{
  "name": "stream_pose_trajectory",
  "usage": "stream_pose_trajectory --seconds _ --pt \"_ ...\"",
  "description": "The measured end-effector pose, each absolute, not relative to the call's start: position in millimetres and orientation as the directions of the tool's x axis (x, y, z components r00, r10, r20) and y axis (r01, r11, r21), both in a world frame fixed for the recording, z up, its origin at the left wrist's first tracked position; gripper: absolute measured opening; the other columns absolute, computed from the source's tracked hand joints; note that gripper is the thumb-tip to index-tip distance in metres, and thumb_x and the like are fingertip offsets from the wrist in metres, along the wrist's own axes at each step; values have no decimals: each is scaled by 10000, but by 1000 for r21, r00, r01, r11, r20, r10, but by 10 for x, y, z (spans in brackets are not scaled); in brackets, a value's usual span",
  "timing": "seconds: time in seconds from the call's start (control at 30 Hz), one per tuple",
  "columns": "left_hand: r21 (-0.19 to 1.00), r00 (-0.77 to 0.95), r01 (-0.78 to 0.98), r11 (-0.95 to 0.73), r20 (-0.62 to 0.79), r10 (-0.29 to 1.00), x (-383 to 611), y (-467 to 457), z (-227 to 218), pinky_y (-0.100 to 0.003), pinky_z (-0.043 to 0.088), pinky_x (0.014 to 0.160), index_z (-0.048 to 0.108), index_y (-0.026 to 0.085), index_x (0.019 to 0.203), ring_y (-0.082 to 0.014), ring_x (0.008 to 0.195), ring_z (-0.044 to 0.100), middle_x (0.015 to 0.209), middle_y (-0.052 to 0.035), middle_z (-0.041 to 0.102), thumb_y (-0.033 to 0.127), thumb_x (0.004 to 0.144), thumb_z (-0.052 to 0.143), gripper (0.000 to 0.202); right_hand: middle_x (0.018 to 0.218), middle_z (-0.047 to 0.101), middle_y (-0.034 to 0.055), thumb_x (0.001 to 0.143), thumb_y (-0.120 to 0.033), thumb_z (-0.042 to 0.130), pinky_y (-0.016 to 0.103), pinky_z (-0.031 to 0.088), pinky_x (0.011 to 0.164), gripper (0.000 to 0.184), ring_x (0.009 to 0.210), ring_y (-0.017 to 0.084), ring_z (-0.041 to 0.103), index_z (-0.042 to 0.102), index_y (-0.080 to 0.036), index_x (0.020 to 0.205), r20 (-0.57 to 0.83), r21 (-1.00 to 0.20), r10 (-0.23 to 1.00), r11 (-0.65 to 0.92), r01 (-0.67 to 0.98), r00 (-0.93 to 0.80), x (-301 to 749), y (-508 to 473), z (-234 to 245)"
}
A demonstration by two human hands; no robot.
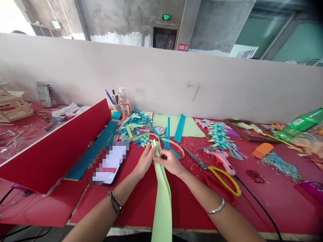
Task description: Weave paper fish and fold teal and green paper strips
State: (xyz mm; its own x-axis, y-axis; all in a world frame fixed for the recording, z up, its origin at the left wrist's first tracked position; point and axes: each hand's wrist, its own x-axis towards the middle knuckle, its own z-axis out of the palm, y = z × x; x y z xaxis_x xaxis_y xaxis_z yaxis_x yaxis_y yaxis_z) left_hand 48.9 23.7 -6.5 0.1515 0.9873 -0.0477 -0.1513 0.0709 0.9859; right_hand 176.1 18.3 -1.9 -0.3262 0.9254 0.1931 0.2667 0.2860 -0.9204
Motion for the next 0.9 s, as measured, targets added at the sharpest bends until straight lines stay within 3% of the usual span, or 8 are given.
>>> stream_pose_trajectory --seconds 0.2,0.3,0.43,0.6,0.67,0.77,0.83,0.9 --pt "908 256 -271 320 -253 933 435 388 -64 -256 438 578 548 121 789 -139 567 557 609 -10 571 283 689 478 203 581 451 -33 753 -457 456 227 337 512 296 539 103 418 536 -175 714 128 -979 967 159 125 -222 1807 158 -69" --pt "903 270 -253 346 -278 922 419 449 -22 -276 450 596 562 114 753 -162 587 583 627 -42 612 302 696 477 215 692 576 -3 716 -443 501 263 414 598 293 635 149 526 575 -198 860 47 -998 982 54 31 -181 1862 167 -59" --pt "920 248 -194 342 -291 924 474 400 -42 -294 453 653 578 108 814 -193 692 605 708 -56 648 352 708 511 275 757 643 11 650 -423 577 314 449 702 293 720 190 589 613 -205 842 -31 -998 990 -38 -48 -138 1972 229 -80" --pt "939 267 -103 329 -292 918 544 286 -109 -295 453 672 599 102 861 -217 780 597 832 -90 652 368 696 542 318 667 656 18 648 -466 589 311 467 619 288 615 185 609 629 -193 734 -181 -976 983 -184 -115 -33 2050 256 -140" --pt "964 240 -75 254 -230 943 515 309 -116 -282 450 694 563 131 991 -202 830 582 913 -78 631 347 724 510 347 668 661 23 640 -466 602 305 467 613 302 607 181 612 635 -182 737 -203 -965 978 -209 -155 -55 2052 244 -132" --pt "980 163 162 -113 86 983 434 404 -117 -296 424 776 424 181 1192 -183 926 534 1084 -77 541 241 723 496 479 674 664 22 642 -452 608 296 465 630 308 627 175 616 644 -173 768 -195 -962 972 -215 -169 -128 2036 226 -104" --pt "850 190 378 -368 318 929 394 461 -117 -318 381 848 433 174 1191 -194 1006 484 1134 -91 498 180 711 477 482 673 665 18 647 -448 606 283 461 619 301 636 170 616 647 -176 770 -190 -968 966 -215 -132 -176 2016 215 -94" --pt "745 267 475 -469 386 883 385 487 -115 -317 348 874 523 164 1095 -198 1022 468 1083 -86 534 173 730 445 373 666 664 15 645 -454 606 277 458 598 295 635 170 613 647 -181 750 -199 -971 962 -219 -96 -185 1988 205 -98"
